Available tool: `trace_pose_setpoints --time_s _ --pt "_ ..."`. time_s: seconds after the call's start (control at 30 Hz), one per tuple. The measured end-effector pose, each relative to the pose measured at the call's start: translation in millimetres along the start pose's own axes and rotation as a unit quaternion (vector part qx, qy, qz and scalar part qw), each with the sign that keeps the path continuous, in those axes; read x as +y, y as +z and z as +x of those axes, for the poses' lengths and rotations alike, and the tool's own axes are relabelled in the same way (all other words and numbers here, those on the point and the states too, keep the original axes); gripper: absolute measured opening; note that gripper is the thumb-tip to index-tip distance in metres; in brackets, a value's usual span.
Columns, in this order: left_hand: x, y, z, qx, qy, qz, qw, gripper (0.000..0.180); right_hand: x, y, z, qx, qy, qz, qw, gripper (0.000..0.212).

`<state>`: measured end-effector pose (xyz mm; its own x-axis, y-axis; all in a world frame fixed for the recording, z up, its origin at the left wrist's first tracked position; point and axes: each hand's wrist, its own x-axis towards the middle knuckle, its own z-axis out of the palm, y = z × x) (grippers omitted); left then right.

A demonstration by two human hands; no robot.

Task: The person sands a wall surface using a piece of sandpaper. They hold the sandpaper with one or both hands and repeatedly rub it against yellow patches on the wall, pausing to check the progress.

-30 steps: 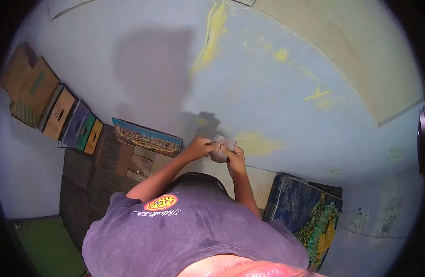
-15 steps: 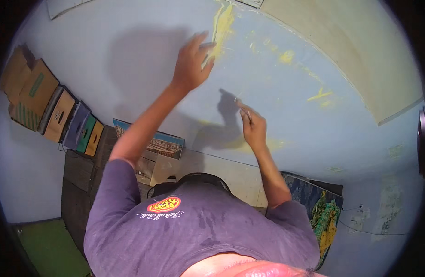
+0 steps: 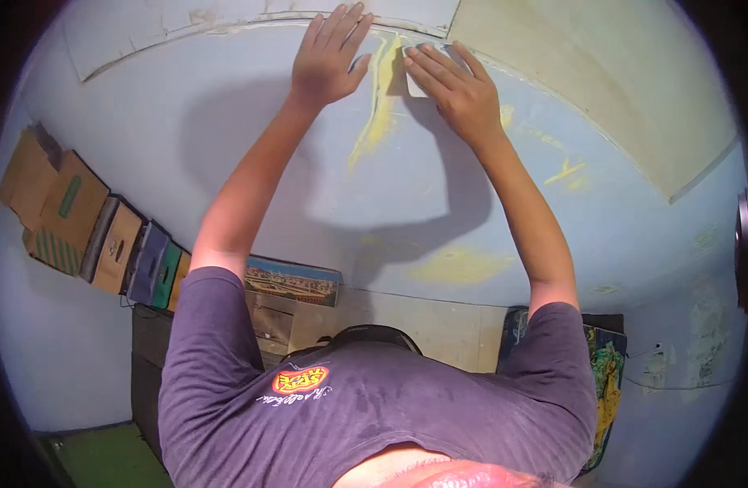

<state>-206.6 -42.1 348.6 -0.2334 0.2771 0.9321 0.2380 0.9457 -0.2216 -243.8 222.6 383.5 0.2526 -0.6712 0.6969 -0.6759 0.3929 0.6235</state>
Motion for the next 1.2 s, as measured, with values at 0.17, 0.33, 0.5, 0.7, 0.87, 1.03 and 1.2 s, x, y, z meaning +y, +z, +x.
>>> trace_pose_setpoints --time_s 0.17,0.33,0.5,0.7,0.87,1.03,1.2 --pt "-2 11 -4 0.062 -0.006 0.022 0.998 0.063 -31 31 -23 -0.010 0.078 0.033 0.996 0.047" --pt "-1 13 -2 0.070 -0.002 0.008 0.998 0.062 -77 45 -82 -0.107 0.069 0.063 0.990 0.049" --pt "-5 3 0 -0.018 -0.014 -0.018 1.000 0.072 -96 47 -118 -0.187 0.012 0.115 0.976 0.045" --pt "-3 -1 5 0.012 0.011 -0.037 0.999 0.068 -65 16 -74 -0.106 0.034 0.068 0.991 0.046" --pt "-6 1 1 0.030 0.020 -0.020 0.999 0.064 -18 12 4 -0.024 0.084 -0.062 0.994 0.052" --pt "-8 17 -5 0.086 0.016 0.003 0.996 0.058 -49 47 -28 -0.042 0.073 0.020 0.996 0.055" --pt "-3 16 -2 0.084 0.010 -0.006 0.996 0.056 -105 57 -107 -0.206 0.015 0.105 0.973 0.053"
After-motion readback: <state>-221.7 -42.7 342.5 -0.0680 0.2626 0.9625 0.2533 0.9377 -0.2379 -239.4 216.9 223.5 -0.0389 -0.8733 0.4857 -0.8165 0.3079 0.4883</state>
